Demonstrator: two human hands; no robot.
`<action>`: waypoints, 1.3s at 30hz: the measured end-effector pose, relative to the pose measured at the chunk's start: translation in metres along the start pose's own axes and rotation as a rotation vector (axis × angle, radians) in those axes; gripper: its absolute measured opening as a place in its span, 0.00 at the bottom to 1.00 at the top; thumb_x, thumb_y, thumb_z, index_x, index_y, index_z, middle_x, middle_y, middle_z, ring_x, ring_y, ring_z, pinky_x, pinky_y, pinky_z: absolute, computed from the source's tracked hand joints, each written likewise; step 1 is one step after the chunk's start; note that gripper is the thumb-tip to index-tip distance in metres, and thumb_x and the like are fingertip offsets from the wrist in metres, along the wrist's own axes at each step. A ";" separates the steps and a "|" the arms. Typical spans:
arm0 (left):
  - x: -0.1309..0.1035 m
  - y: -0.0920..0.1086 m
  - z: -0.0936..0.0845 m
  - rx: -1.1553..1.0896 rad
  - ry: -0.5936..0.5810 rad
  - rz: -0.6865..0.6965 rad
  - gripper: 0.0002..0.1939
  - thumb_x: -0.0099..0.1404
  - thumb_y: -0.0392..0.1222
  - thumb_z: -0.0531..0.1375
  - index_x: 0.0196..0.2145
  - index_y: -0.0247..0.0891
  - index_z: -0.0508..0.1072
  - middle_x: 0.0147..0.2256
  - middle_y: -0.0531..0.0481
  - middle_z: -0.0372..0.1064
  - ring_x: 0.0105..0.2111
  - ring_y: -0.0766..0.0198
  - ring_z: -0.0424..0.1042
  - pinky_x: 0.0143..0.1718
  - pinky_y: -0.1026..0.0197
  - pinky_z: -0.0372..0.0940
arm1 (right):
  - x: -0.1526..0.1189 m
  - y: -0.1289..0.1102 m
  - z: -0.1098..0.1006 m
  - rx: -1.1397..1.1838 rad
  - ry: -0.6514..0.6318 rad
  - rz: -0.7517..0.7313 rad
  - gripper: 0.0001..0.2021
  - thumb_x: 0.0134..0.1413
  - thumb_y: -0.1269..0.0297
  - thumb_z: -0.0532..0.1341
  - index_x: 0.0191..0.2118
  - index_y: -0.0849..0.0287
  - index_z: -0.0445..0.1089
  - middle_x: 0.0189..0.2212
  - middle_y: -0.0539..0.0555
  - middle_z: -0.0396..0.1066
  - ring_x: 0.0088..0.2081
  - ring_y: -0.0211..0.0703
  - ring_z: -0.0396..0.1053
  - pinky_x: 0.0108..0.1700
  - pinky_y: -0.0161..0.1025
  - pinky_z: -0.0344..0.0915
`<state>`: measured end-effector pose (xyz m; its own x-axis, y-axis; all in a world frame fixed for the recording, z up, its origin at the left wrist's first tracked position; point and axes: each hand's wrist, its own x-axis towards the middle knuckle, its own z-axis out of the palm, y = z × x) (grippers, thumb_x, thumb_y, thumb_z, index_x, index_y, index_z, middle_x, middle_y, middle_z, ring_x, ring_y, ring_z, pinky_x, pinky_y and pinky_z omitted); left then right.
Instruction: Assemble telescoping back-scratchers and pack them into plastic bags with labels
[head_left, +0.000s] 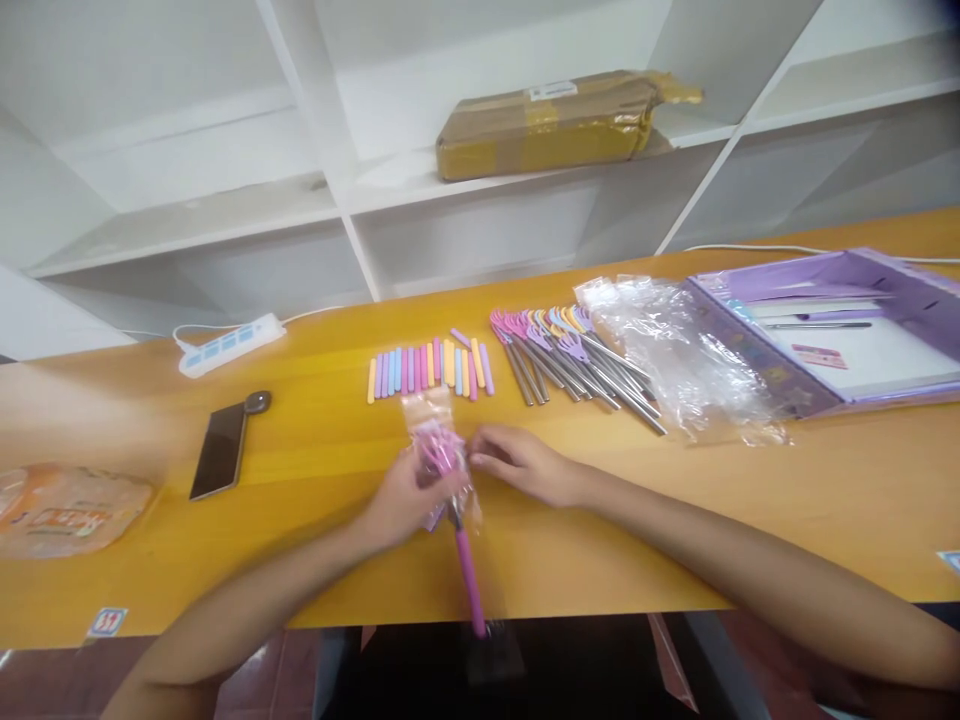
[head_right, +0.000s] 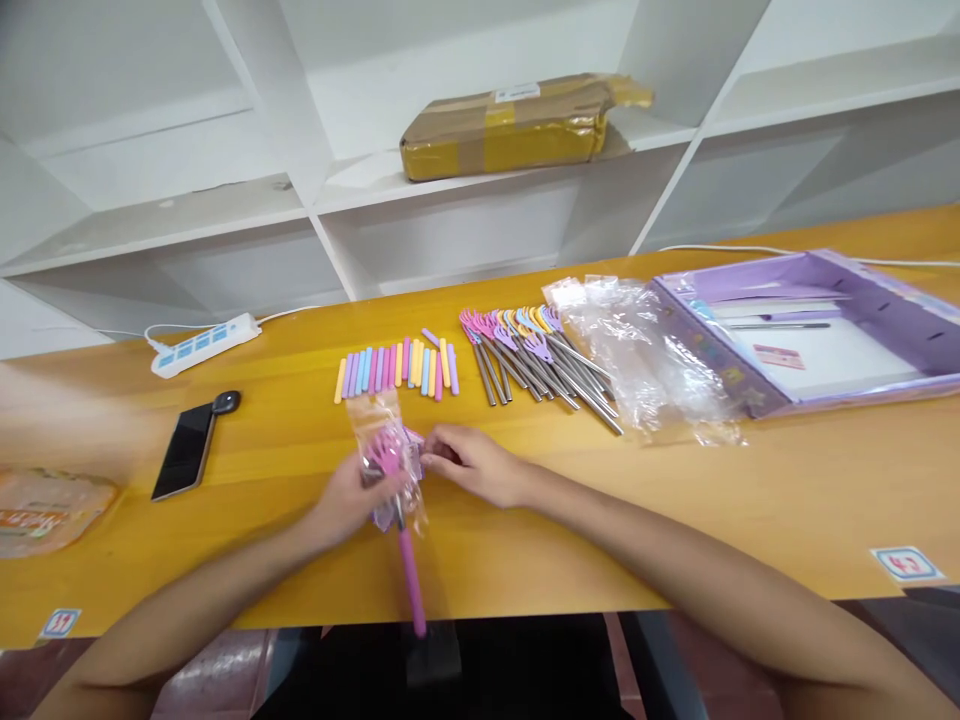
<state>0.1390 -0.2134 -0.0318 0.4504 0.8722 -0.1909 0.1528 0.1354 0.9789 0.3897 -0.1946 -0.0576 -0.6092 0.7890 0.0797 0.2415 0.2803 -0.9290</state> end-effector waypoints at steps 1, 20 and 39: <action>-0.007 -0.007 0.009 -0.007 -0.074 -0.014 0.25 0.66 0.61 0.72 0.45 0.38 0.72 0.35 0.50 0.75 0.33 0.60 0.75 0.37 0.57 0.71 | 0.004 0.003 0.003 -0.098 0.087 -0.005 0.16 0.75 0.51 0.62 0.47 0.60 0.72 0.38 0.54 0.75 0.36 0.42 0.70 0.41 0.39 0.65; -0.005 -0.041 -0.001 0.035 0.264 0.227 0.20 0.77 0.62 0.60 0.53 0.45 0.73 0.43 0.47 0.74 0.41 0.59 0.74 0.43 0.57 0.72 | 0.010 0.023 -0.003 0.183 0.155 0.097 0.22 0.70 0.41 0.64 0.37 0.57 0.64 0.25 0.45 0.65 0.26 0.36 0.59 0.31 0.35 0.55; 0.024 -0.048 -0.019 0.349 0.061 0.626 0.03 0.80 0.40 0.55 0.49 0.44 0.64 0.47 0.46 0.67 0.47 0.58 0.70 0.51 0.51 0.69 | -0.014 0.008 -0.003 -0.484 0.289 -0.867 0.05 0.75 0.69 0.61 0.49 0.54 0.74 0.41 0.58 0.80 0.40 0.45 0.78 0.40 0.42 0.72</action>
<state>0.1256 -0.1903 -0.0824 0.4968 0.7631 0.4133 0.1590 -0.5482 0.8211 0.4026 -0.2015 -0.0645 -0.5299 0.2946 0.7952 0.1229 0.9545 -0.2717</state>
